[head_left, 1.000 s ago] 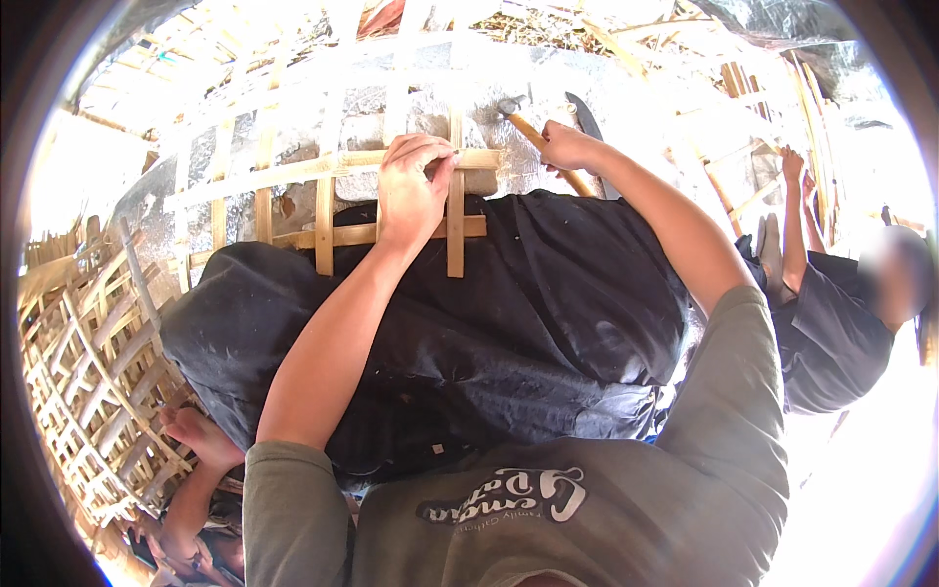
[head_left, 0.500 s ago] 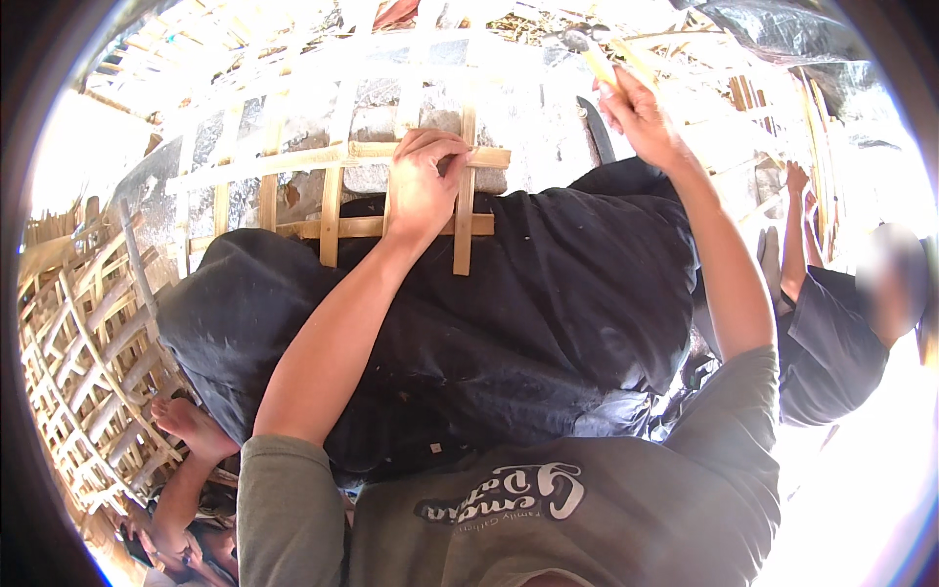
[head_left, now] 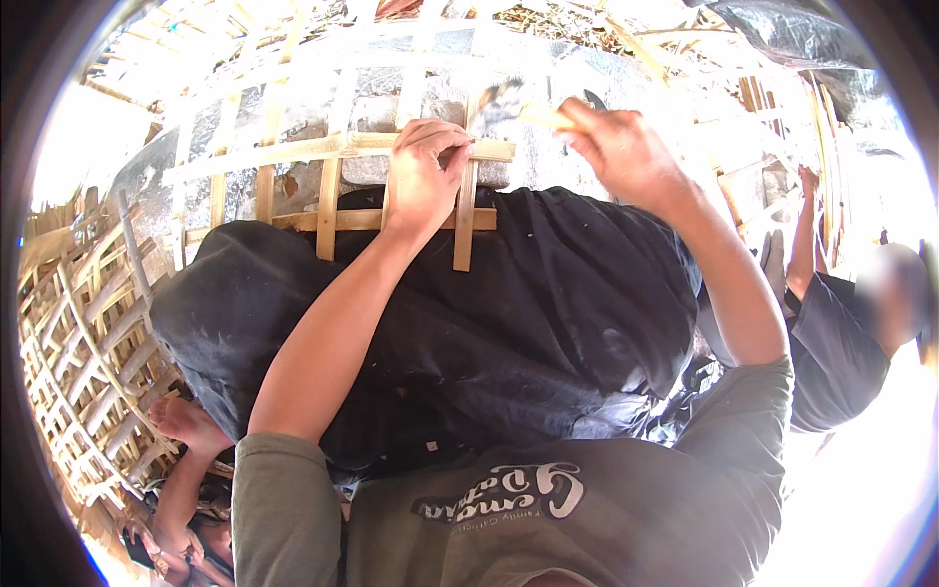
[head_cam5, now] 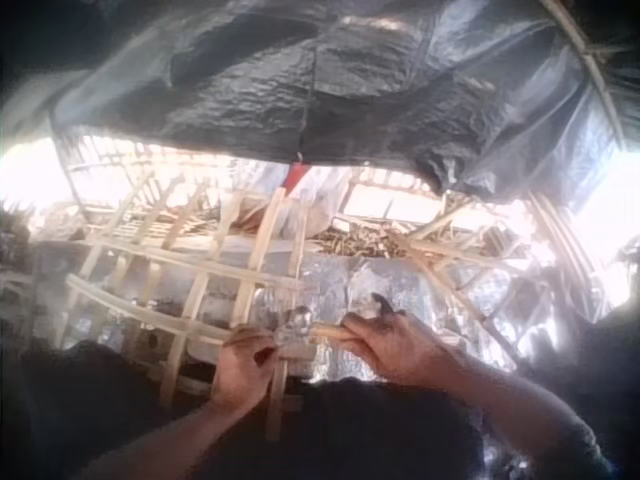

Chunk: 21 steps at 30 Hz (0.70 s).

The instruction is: The person assembles a small wooden frame by hand, positioning thin wooden slats and securing them with a hammer. The person repeatedly adjusts the slats and hammers them into place on a black cloth-covered surface.

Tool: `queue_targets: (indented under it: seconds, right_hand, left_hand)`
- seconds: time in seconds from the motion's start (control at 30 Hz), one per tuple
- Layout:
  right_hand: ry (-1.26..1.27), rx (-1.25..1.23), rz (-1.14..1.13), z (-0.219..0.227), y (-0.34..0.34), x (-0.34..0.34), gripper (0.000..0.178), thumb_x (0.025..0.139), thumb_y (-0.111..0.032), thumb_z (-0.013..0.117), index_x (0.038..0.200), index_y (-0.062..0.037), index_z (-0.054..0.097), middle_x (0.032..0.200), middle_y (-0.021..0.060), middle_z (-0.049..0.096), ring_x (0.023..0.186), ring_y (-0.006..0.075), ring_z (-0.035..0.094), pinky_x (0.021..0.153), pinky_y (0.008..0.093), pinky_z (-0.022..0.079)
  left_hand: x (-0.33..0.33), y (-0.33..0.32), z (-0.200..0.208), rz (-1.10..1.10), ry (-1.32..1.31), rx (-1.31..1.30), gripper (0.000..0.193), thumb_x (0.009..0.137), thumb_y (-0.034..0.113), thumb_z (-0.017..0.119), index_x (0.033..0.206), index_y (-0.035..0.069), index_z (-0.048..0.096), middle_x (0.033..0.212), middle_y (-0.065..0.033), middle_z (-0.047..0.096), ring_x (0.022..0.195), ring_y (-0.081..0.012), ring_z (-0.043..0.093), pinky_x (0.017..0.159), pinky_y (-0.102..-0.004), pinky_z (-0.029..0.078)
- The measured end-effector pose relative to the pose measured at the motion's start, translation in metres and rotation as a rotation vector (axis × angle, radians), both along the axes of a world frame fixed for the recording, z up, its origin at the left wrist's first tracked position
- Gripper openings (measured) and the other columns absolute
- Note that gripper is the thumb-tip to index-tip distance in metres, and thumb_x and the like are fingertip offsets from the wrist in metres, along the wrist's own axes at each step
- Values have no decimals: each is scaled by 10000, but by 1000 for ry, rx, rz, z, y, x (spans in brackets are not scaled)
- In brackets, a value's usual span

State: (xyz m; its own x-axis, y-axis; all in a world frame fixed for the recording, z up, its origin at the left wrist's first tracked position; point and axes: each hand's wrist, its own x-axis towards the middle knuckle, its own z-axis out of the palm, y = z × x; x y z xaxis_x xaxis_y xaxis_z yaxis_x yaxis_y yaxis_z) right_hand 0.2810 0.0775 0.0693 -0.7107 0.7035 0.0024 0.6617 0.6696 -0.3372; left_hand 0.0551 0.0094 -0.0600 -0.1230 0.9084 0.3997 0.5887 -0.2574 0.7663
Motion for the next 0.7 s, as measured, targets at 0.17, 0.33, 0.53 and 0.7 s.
queue_targets:
  seconds: [0.17, 0.33, 0.53, 0.7]
  right_hand:
    - [-15, -16, 1, -25, -8, -2, 200, 992, -222, 582, 1105, -65, 530, 730, 190, 639, 679, 414, 625, 594, 493, 484]
    - [14, -70, 1, -33, -6, -1, 216, 992, -212, 578, 1125, -54, 516, 745, 203, 645, 694, 427, 626, 606, 514, 482]
    - [-49, -53, -5, -36, -14, -1, 227, 1010, -259, 541, 1131, -69, 519, 730, 187, 656, 696, 386, 666, 601, 469, 516]
    - [194, 5, -58, -40, -19, 2, 222, 990, -208, 580, 1134, -47, 531, 767, 234, 644, 708, 440, 627, 610, 507, 484]
  left_hand:
    - [0, 2, 1, -8, 39, 13, 81, 773, 30, 756, 840, 10, 716, 947, -111, 713, 973, -267, 654, 852, -360, 526]
    - [-1, -2, 7, -7, 13, -31, 65, 781, 36, 747, 828, 8, 710, 940, -109, 711, 976, -268, 656, 856, -364, 525]
    - [0, -2, 6, -14, -17, -33, 63, 770, -21, 723, 812, 19, 701, 921, -69, 714, 986, -251, 633, 881, -365, 504]
    - [1, -2, 7, -24, -26, -23, 64, 769, -16, 723, 822, 16, 704, 932, -81, 717, 987, -254, 640, 882, -365, 508]
